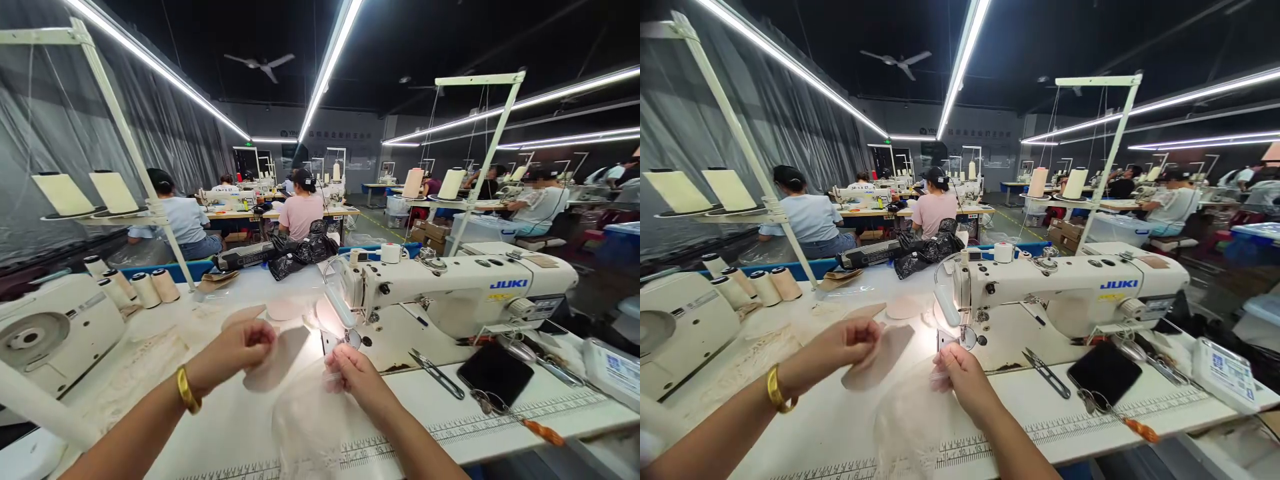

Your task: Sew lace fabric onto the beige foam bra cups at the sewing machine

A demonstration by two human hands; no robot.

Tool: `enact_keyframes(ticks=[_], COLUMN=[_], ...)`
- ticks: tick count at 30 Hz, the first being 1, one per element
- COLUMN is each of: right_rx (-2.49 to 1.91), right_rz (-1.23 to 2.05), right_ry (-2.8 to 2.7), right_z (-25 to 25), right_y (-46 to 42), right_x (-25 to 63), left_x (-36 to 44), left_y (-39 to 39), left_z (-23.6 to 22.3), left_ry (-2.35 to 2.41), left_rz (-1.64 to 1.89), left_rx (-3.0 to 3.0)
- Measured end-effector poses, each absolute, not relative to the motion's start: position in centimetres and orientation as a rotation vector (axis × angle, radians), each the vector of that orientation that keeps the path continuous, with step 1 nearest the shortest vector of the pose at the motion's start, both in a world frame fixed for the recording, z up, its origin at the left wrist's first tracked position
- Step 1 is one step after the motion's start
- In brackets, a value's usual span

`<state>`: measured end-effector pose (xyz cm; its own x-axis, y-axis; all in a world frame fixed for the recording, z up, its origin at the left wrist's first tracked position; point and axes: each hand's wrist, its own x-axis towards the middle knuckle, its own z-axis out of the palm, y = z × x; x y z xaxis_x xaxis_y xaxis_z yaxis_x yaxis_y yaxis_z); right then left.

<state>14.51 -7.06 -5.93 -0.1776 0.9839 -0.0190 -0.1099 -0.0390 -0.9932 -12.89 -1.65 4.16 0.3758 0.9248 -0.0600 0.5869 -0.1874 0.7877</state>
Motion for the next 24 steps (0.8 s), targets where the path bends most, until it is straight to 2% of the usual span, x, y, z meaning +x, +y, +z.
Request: enact_keyframes(ticks=[5, 11, 15, 19, 24], right_rx=[-0.985, -1.153, -1.215, -1.327, -1.418], right_rz=[1.383, 1.1, 1.028, 0.908, 0.837], right_ry=[-1.284, -1.688, -2.092, -2.342, -2.557], right_z=[-5.3, -1.6, 3.2, 7.3, 7.3], right_y=[-8.5, -11.0, -12.2, -13.5, -14.4], right_x=[14.7, 14.3, 14.4, 14.8, 15.7], left_x=[-8.7, -7.4, -7.0, -6.3, -6.8], left_y=[-3.9, -3.2, -4.7, -6.8, -9.2], left_z=[2.1, 3.4, 4.8, 4.3, 2.2], left_ry=[1.138, 1.101, 0.77, 0.497, 0.602], left_rz=[0.3, 0.364, 0.286, 0.176, 0.231], left_rx=[1.815, 1.931, 1.965, 1.877, 1.968])
